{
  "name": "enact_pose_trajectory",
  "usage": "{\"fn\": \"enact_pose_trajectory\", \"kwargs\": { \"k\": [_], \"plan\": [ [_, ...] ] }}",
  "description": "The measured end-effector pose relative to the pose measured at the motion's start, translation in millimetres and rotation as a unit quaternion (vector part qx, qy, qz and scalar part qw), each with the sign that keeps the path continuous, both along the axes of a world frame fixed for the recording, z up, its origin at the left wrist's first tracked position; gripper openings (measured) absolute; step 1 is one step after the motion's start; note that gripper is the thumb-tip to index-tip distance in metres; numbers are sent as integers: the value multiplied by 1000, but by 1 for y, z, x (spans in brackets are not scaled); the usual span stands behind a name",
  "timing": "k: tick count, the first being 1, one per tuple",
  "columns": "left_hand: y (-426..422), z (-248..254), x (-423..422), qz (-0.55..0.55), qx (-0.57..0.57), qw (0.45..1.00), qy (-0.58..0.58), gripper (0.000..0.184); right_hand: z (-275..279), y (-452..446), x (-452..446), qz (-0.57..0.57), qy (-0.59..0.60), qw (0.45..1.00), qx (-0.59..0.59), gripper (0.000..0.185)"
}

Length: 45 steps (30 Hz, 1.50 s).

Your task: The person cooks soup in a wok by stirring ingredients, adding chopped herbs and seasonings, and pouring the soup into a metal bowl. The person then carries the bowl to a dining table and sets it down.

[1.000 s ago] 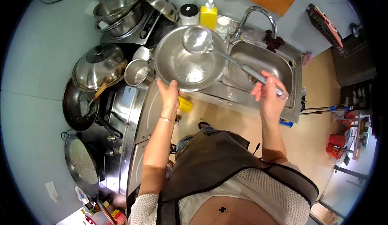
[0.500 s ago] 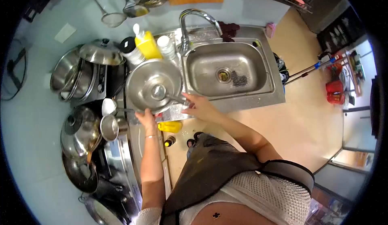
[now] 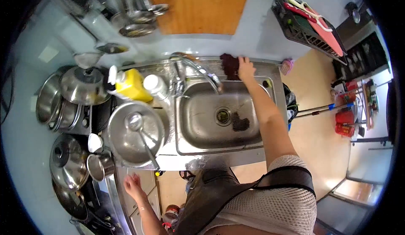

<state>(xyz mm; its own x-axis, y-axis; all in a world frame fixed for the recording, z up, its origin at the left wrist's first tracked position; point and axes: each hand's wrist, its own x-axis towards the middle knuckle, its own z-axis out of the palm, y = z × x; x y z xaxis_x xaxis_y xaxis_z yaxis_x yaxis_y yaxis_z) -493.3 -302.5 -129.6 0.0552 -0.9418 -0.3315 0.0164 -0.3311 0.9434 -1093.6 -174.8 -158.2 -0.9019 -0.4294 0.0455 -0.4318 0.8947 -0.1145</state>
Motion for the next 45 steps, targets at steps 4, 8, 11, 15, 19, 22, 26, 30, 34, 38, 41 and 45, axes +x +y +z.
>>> {"fn": "enact_pose_trajectory", "kwargs": {
  "k": [4,8,11,15,19,22,26,30,34,38,41,45],
  "plan": [
    [94,48,-53,-315,73,946,-30,14,3,14,-15,26,-121,988,-93,38],
    [82,83,-199,-458,-239,835,-190,19,-5,37,-3,61,-207,933,-287,43],
    [46,78,-287,-361,-449,763,-294,33,42,48,41,72,-316,856,-402,44],
    [3,7,-338,-426,-453,689,-373,29,68,51,78,119,-282,899,-315,31],
    [-1,6,-322,-463,-433,638,-437,31,74,45,113,155,-302,882,-327,27],
    [41,38,-340,-454,-464,723,-237,41,77,30,128,275,-223,892,-279,21],
    [57,13,-353,-540,-193,818,-54,50,96,14,148,241,-268,869,-339,14],
    [52,-24,-341,-413,177,858,250,43,68,26,143,29,-485,700,-524,16],
    [61,-33,-359,-207,228,822,480,33,-14,48,174,-299,-664,449,-518,27],
    [61,-39,-371,-224,293,804,466,25,25,32,186,-236,-684,175,-668,43],
    [58,-47,-372,-272,295,888,227,29,-8,25,184,-148,-656,311,-672,42],
    [46,-26,-366,-302,340,837,303,36,16,29,175,18,-606,665,-437,45]
  ]
}}
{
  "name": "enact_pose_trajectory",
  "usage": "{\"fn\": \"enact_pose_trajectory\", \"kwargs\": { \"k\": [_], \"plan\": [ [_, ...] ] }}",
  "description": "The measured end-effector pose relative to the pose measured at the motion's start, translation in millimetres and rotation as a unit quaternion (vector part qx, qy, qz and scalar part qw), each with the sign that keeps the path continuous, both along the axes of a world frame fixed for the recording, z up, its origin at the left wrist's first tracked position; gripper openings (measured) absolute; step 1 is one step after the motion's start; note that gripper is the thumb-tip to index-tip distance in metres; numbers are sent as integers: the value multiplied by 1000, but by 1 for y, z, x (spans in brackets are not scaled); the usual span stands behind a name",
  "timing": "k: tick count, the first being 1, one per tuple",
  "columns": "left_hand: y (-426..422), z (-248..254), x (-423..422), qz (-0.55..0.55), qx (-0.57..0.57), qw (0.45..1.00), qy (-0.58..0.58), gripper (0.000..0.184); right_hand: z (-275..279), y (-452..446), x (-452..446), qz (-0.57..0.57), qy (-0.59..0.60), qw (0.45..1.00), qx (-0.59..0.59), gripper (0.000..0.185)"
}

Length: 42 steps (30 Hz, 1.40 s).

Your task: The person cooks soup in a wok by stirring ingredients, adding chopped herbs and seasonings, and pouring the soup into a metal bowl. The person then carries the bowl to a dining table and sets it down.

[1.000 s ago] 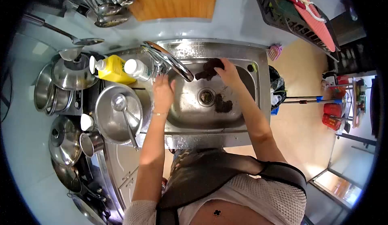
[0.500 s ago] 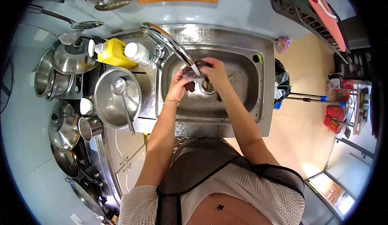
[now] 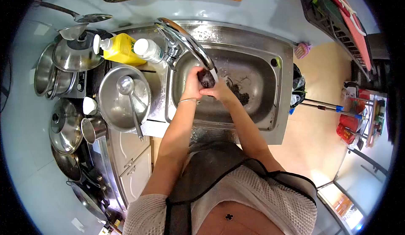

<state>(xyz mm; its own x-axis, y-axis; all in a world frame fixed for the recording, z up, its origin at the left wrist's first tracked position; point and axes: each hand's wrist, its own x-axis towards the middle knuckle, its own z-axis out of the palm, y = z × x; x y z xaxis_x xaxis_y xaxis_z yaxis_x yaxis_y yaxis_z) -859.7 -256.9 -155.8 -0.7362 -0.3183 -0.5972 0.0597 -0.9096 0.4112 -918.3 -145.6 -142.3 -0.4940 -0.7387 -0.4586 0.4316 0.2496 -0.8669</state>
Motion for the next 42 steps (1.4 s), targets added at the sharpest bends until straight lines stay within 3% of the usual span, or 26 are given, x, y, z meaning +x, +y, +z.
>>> {"fn": "enact_pose_trajectory", "kwargs": {
  "k": [1,3,5,6,7,9,11,13,14,15,16,18,19,21,22,23,25,27,28,30,31,32,37,39,40,42],
  "plan": [
    [-2,6,3,2,0,1000,-1,36,1,0,-5,89,71,991,70,44],
    [-9,16,8,212,-45,975,-53,36,-27,-2,-7,54,71,994,59,44],
    [-38,-6,23,198,-114,973,40,37,-12,-2,-8,-78,-254,964,-32,39],
    [-40,7,25,188,-134,972,34,51,-17,1,-11,-60,-337,930,-134,33],
    [-39,14,24,188,-134,973,33,51,-13,1,-11,-60,-337,930,-134,33],
    [-36,24,23,145,-164,976,-9,68,-3,4,-9,-117,-463,859,-188,34],
    [-12,33,32,103,-187,977,-23,72,7,8,-3,-148,-487,843,-175,36],
    [11,29,33,19,-149,987,-47,76,7,16,5,-52,-666,662,-339,38],
    [15,20,31,-3,-28,999,23,69,9,19,14,-62,-668,639,-375,40],
    [19,10,28,-31,95,992,73,62,15,20,23,-64,-667,641,-374,40],
    [26,24,18,-47,67,983,165,60,27,22,31,-159,-624,696,-318,41],
    [16,15,2,-110,17,979,173,44,73,15,35,-270,-525,777,-218,38],
    [9,22,-7,-176,-50,965,188,35,67,20,30,-275,-523,778,-216,38],
    [3,40,-25,-291,-147,943,65,25,43,33,17,-156,-665,663,-306,32],
    [-1,44,-35,-344,-189,918,58,23,38,32,5,-50,-570,768,-288,22],
    [-2,50,-43,-376,-293,877,58,26,37,33,-2,-57,-571,766,-290,22],
    [-4,38,-58,-428,-381,818,60,32,53,28,-16,-23,-362,932,-9,17],
    [2,32,-67,-448,-428,785,-4,36,28,22,-17,6,-340,939,-45,16],
    [6,29,-70,-463,-473,746,-66,41,18,17,-16,-3,-288,957,33,14],
    [19,3,-70,-421,-509,743,-104,44,-13,14,-13,-11,-233,966,115,13],
    [25,-10,-68,-376,-546,735,-142,47,-37,15,-8,37,80,990,106,18],
    [32,-17,-67,-366,-606,672,-218,46,-53,17,-3,85,385,915,85,25],
    [53,-77,-52,-325,-542,664,-400,41,-78,37,14,147,396,874,242,34],
    [59,-125,-39,-346,-614,592,-390,41,-83,47,19,207,396,858,253,35],
    [62,-114,-35,-352,-636,567,-386,41,-83,51,22,219,388,853,270,29],
    [64,-83,-26,-515,-670,466,-263,35,-81,59,28,233,382,848,285,24]
  ]
}}
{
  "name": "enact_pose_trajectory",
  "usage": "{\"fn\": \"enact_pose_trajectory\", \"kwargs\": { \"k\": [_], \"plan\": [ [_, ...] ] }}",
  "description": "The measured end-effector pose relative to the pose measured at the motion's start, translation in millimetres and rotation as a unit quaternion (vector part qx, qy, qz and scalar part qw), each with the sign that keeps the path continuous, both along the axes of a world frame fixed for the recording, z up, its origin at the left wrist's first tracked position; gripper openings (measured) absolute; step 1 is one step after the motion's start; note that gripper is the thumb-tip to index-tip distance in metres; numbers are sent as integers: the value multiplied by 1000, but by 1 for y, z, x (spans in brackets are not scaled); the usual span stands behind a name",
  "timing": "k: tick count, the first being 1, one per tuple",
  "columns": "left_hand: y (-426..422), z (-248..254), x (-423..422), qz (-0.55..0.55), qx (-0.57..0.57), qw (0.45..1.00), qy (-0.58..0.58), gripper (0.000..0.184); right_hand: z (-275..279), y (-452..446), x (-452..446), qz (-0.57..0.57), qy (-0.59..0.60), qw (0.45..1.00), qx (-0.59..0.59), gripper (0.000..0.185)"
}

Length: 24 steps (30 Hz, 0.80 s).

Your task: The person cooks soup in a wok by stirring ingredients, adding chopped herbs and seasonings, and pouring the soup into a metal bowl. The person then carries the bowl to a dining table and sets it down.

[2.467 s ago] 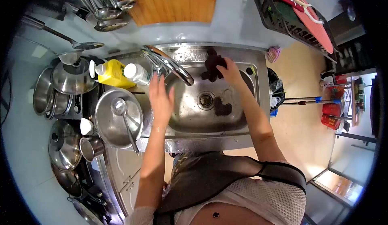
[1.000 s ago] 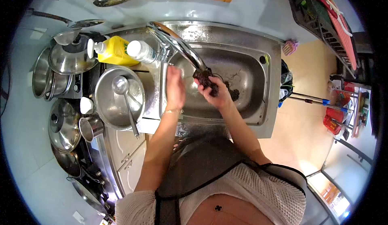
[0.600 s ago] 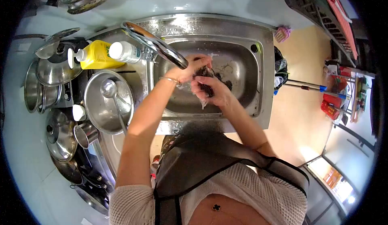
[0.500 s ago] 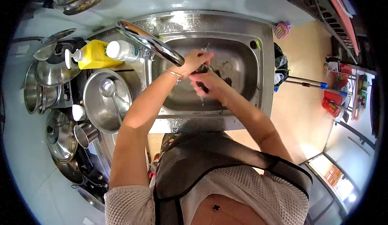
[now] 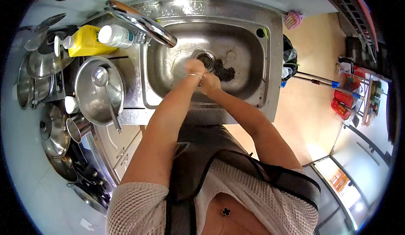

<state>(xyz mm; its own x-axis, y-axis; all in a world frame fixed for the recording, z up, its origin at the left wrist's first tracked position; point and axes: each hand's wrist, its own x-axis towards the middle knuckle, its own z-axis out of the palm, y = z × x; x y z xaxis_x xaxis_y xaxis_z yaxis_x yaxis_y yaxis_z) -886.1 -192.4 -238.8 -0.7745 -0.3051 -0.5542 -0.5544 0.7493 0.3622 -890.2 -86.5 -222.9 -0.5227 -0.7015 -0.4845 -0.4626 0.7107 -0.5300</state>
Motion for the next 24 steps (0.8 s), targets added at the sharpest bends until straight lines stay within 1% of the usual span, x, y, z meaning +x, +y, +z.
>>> {"fn": "enact_pose_trajectory", "kwargs": {
  "k": [1,2,3,4,5,6,7,8,9,10,11,12,13,14,15,16,17,18,19,20,21,22,23,24],
  "plan": [
    [2,-6,0,5,-3,1000,2,35,3,4,1,10,34,999,-1,26],
    [5,-16,-3,14,31,998,-55,39,6,6,2,22,67,997,-4,29],
    [9,-19,-6,24,64,991,-112,47,5,8,3,30,69,997,-8,29],
    [20,-6,-9,277,150,945,-88,62,2,10,3,-68,74,995,13,32],
    [26,9,-7,511,226,828,-53,80,-1,11,-1,-160,78,983,31,36],
    [19,35,1,477,238,846,-20,90,10,16,-17,-247,-114,962,17,41],
    [12,60,10,444,250,861,14,101,22,24,-36,-318,-303,898,12,47],
    [5,51,23,450,253,855,49,99,12,38,-42,-290,-207,933,-54,54],
    [-6,43,38,453,255,850,86,97,2,53,-45,-260,-110,951,-125,62],
    [-21,69,49,544,370,745,112,91,6,61,-56,-240,-110,954,-141,56],
    [-34,109,58,613,475,616,141,84,13,65,-62,-217,-111,957,-156,51],
    [-41,133,65,642,473,568,206,76,29,65,-56,-140,91,976,-141,47],
    [-52,134,73,631,457,580,237,72,54,62,-51,-61,293,946,-127,43],
    [-56,138,79,605,461,601,244,69,87,55,-49,-176,8,969,-175,44],
    [-60,143,83,581,461,620,255,67,114,46,-49,-267,-280,901,-194,45],
    [-56,145,93,551,448,655,258,54,122,39,-46,-337,-388,821,-247,43],
    [-50,147,108,504,411,724,230,38,118,35,-47,-310,-396,829,-244,43],
    [-38,125,131,506,493,665,241,29,108,32,-49,-97,-102,986,-90,43],
    [-34,160,154,366,409,835,46,32,105,32,-50,130,221,964,64,44],
    [-20,139,203,403,582,697,116,40,111,31,-52,90,49,994,24,46],
    [-4,112,263,388,749,514,154,44,118,27,-51,53,-129,990,-8,47],
    [13,146,313,490,680,512,188,41,127,25,-39,32,-180,981,-69,48],
    [43,98,385,536,707,370,276,46,134,20,-23,15,-236,963,-127,48],
    [82,95,435,734,572,283,231,47,136,17,-10,103,-212,962,-137,41]
  ]
}}
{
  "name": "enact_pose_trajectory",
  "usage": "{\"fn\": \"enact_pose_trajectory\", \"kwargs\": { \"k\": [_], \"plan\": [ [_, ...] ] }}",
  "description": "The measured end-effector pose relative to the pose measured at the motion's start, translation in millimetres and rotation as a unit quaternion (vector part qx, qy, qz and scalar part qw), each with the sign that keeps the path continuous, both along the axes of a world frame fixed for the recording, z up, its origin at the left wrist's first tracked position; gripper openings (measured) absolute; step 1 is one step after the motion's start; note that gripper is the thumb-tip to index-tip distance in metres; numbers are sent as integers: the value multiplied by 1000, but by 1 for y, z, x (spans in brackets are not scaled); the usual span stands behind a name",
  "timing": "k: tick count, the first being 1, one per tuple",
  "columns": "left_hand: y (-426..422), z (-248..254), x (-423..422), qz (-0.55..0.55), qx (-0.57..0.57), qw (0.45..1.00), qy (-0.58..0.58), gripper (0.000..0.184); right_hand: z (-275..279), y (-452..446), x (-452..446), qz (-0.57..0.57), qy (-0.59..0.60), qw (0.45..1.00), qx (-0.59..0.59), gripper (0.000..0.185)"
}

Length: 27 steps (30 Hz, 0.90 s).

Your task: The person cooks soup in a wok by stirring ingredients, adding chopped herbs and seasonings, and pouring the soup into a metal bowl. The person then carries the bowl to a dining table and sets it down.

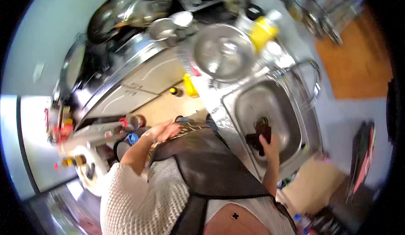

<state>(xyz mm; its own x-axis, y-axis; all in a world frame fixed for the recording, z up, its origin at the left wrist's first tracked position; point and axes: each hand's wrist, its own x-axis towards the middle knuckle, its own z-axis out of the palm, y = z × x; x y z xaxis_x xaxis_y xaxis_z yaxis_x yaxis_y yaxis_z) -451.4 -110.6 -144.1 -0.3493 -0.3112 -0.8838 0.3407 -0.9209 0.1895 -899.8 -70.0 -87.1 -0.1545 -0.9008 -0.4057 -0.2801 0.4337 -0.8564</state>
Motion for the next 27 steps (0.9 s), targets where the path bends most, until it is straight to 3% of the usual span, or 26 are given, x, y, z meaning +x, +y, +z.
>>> {"fn": "enact_pose_trajectory", "kwargs": {
  "k": [1,2,3,4,5,9,11,12,13,14,15,16,18,20,24,27],
  "plan": [
    [48,-36,72,37,20,935,352,48,0,-10,17,84,32,995,-39,35],
    [110,-66,111,124,18,991,41,48,3,-21,41,113,-20,992,-44,36],
    [115,35,78,84,65,988,-111,40,5,-32,66,141,-71,987,-41,37],
    [173,-9,105,-17,39,988,-152,35,5,-44,89,210,-84,974,-16,39],
    [231,-52,132,-118,15,974,-191,30,13,-55,126,215,-184,959,-31,41],
    [265,-29,118,-138,-34,882,-449,36,64,-112,245,332,-256,901,-115,46],
    [267,-15,134,-147,-42,823,-548,39,115,-155,341,313,-338,886,-48,44],
    [238,8,142,-116,-63,747,-652,30,123,-178,369,343,-327,876,-92,43],
    [218,23,164,-56,-142,695,-703,23,131,-200,403,324,-404,852,-75,39],
    [199,36,191,2,-222,626,-747,15,156,-219,436,312,-363,870,-116,37],
    [185,45,227,59,-197,635,-745,11,174,-241,471,333,-360,861,-134,35],
    [158,88,258,47,-242,536,-808,8,184,-265,510,327,-344,864,-170,34],
    [139,120,326,71,-250,459,-850,14,209,-311,581,306,-365,873,-108,33],
    [128,149,384,61,-255,397,-880,23,200,-376,657,302,-349,868,-181,36],
    [106,193,460,49,-230,346,-908,26,173,-472,787,266,-263,896,-240,43],
    [95,202,496,-17,-212,323,-922,34,158,-499,851,239,-38,913,-328,49]
  ]
}}
